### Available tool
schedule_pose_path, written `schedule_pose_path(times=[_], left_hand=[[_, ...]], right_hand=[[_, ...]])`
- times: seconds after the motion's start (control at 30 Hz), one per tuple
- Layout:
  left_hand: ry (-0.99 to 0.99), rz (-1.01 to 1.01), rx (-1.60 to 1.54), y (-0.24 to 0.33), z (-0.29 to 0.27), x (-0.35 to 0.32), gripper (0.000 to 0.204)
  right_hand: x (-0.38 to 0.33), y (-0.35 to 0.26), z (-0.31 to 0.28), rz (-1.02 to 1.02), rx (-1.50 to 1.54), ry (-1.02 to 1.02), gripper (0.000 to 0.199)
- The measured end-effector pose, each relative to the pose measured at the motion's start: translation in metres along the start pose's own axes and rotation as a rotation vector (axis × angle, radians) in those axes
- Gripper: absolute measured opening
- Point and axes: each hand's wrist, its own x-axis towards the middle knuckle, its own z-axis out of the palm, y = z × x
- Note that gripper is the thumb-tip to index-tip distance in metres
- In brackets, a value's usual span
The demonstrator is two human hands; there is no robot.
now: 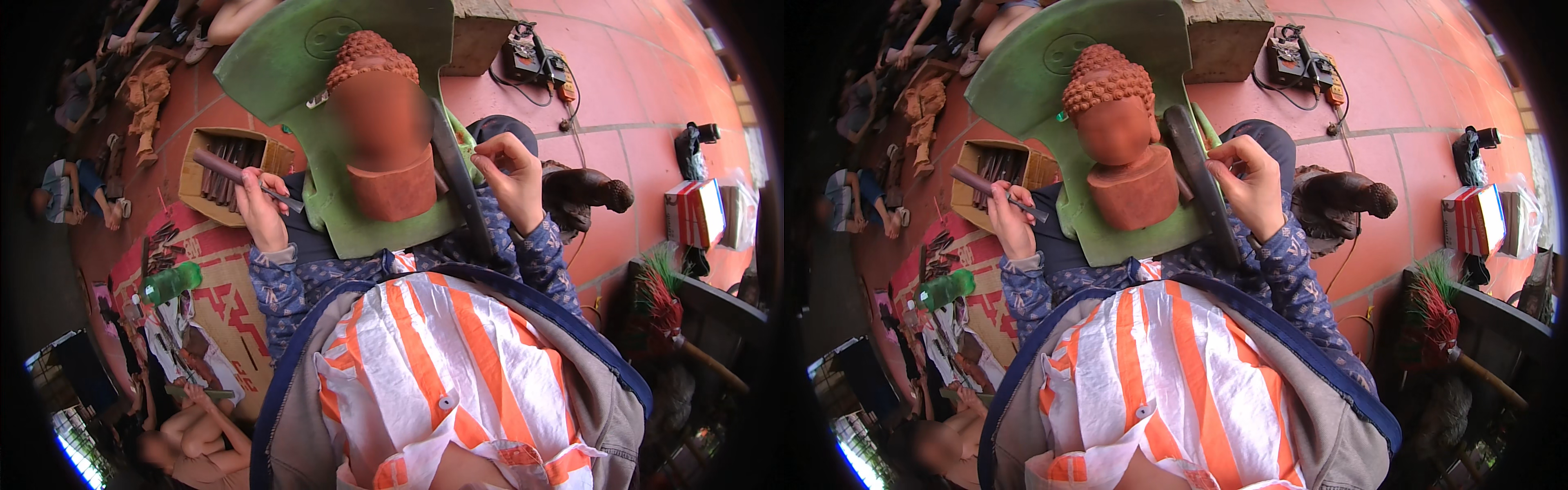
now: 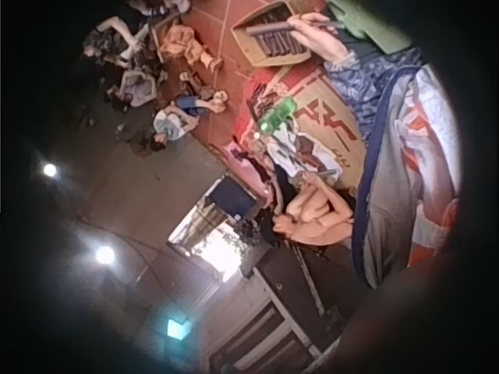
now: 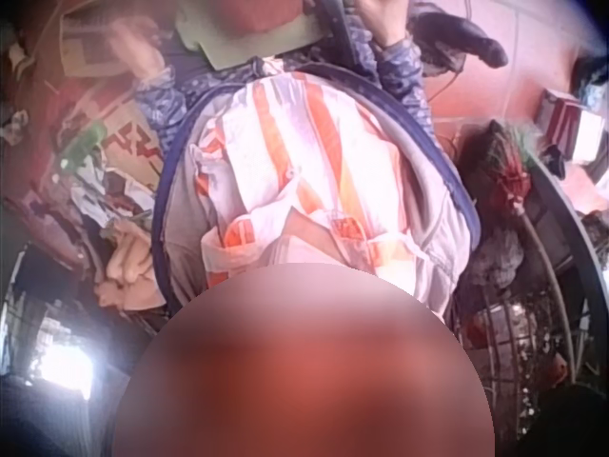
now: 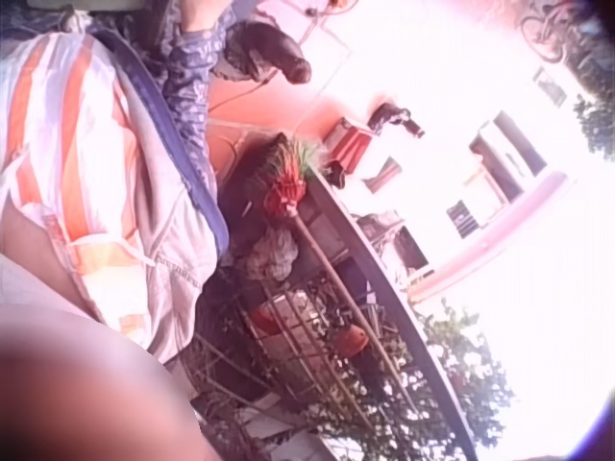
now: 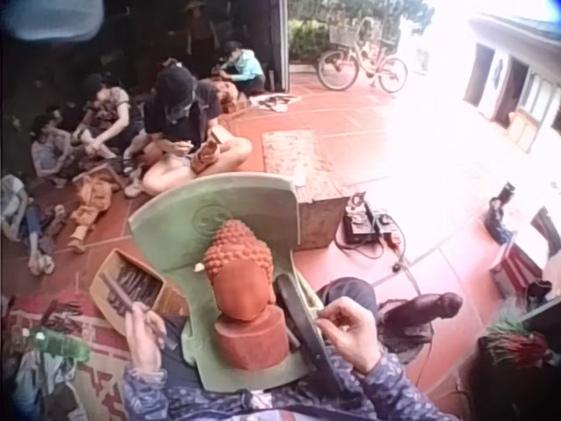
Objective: The person carves a reddish-brown Buddha head sculpture using a chisel and mallet. They repeatedly strike the chisel to refine the facial features and hair curls while seated on the floor.
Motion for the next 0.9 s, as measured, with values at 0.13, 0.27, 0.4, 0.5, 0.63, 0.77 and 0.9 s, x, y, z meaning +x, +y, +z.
schedule_pose_path(times=[0.13,0.27,0.4,0.5,0.63,0.77,0.9], left_hand=[[0.01,0.001,-0.013,-0.0017,-0.0028,-0.0004,0.033],[0.015,-0.009,-0.012,-0.0033,-0.0046,-0.001,0.033],[0.018,-0.009,-0.01,-0.0035,-0.0048,-0.0022,0.033],[0.022,-0.016,-0.015,-0.0036,-0.004,-0.0037,0.033],[0.021,-0.021,-0.021,-0.0032,-0.0042,-0.005,0.033],[0.015,-0.02,-0.028,-0.0043,-0.0051,-0.0056,0.032],[0.01,-0.015,-0.021,-0.0041,-0.0044,-0.0067,0.031]], right_hand=[[-0.003,-0.0031,-0.0013,0.106,0.065,-0.014,0.01],[-0.0037,-0.0052,0.0003,0.148,0.155,-0.027,0.011],[-0.0046,-0.0036,0.0008,0.143,0.131,-0.055,0.012],[-0.0054,-0.0032,-0.0001,0.147,0.108,-0.071,0.013],[-0.0062,-0.0022,-0.0006,0.141,0.099,-0.079,0.014],[-0.0063,-0.0043,-0.001,0.149,0.105,-0.09,0.014],[-0.0076,-0.002,-0.0018,0.152,0.113,-0.099,0.014]])
